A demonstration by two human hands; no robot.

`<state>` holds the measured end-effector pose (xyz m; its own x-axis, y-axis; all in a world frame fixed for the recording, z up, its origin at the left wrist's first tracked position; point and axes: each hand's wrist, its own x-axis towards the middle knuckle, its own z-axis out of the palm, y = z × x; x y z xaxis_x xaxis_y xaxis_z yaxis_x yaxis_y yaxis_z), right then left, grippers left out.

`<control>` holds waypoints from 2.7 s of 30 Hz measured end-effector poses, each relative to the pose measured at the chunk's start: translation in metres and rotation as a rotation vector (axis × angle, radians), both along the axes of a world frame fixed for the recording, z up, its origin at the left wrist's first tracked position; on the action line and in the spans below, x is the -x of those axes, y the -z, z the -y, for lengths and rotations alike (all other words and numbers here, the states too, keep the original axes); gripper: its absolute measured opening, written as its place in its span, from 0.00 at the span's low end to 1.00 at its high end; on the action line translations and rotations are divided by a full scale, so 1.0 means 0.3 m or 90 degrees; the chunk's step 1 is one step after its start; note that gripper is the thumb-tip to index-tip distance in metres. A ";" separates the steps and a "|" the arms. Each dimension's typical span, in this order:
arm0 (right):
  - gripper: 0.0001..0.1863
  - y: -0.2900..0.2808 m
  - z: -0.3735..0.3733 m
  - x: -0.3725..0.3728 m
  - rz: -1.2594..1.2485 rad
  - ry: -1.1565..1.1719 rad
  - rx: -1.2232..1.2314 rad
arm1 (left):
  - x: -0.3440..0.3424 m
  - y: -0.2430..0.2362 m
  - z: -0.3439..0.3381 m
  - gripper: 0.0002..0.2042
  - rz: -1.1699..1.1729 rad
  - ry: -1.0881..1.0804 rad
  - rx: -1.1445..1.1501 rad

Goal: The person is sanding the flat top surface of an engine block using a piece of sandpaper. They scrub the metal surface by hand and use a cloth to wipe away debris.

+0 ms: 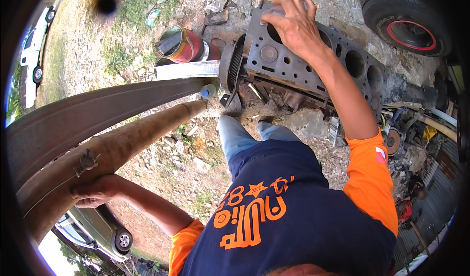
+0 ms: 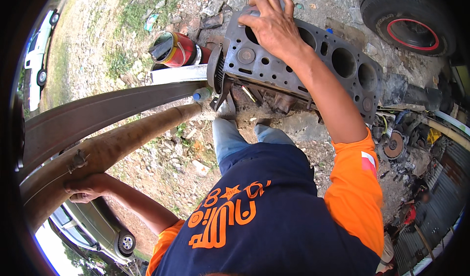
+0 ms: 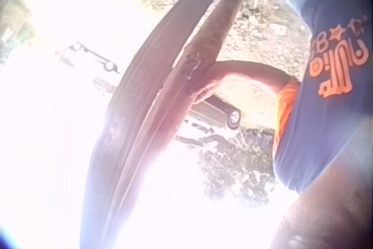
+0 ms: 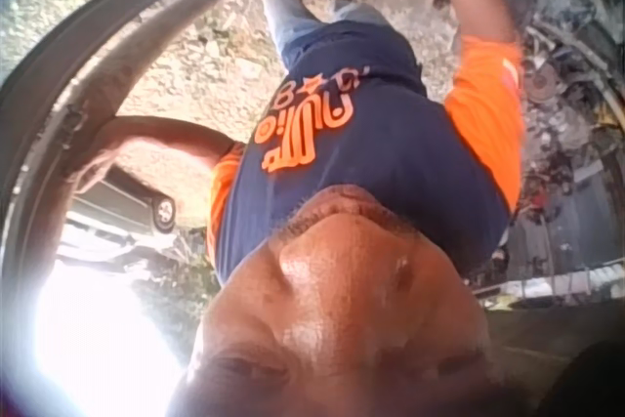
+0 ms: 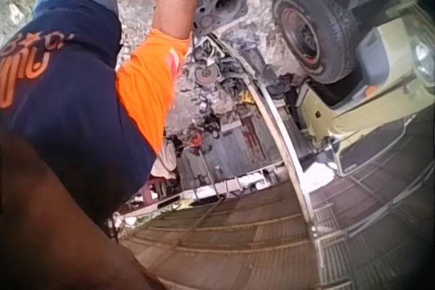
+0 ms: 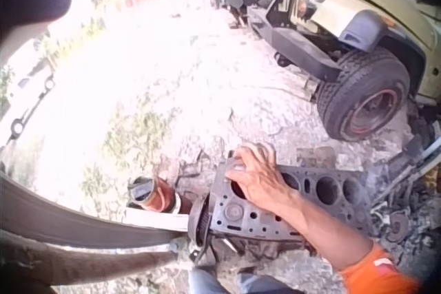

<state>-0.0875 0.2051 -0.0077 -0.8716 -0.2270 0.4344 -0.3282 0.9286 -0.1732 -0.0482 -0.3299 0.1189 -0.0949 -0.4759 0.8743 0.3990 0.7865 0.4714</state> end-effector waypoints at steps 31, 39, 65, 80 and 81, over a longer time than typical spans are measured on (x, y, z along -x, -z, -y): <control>0.13 0.024 0.029 -0.052 -0.012 -0.030 -0.018 | 0.007 0.007 -0.022 0.26 0.020 -0.004 -0.027; 0.12 0.006 0.015 -0.051 -0.002 -0.044 0.005 | -0.007 -0.015 -0.040 0.26 0.023 -0.024 -0.018; 0.16 0.005 -0.021 -0.023 -0.036 -0.022 -0.059 | 0.007 0.002 -0.026 0.26 0.001 -0.009 -0.022; 0.14 0.000 0.006 -0.055 -0.017 -0.064 -0.065 | -0.002 -0.004 -0.022 0.26 0.002 0.006 -0.008; 0.15 0.001 -0.007 -0.042 -0.029 -0.040 -0.052 | -0.009 -0.013 -0.026 0.26 -0.001 0.005 -0.005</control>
<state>-0.0749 0.2071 -0.0081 -0.8344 -0.3163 0.4514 -0.3915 0.9166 -0.0813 -0.0455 -0.3221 0.1229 -0.0968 -0.4818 0.8709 0.4063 0.7797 0.4765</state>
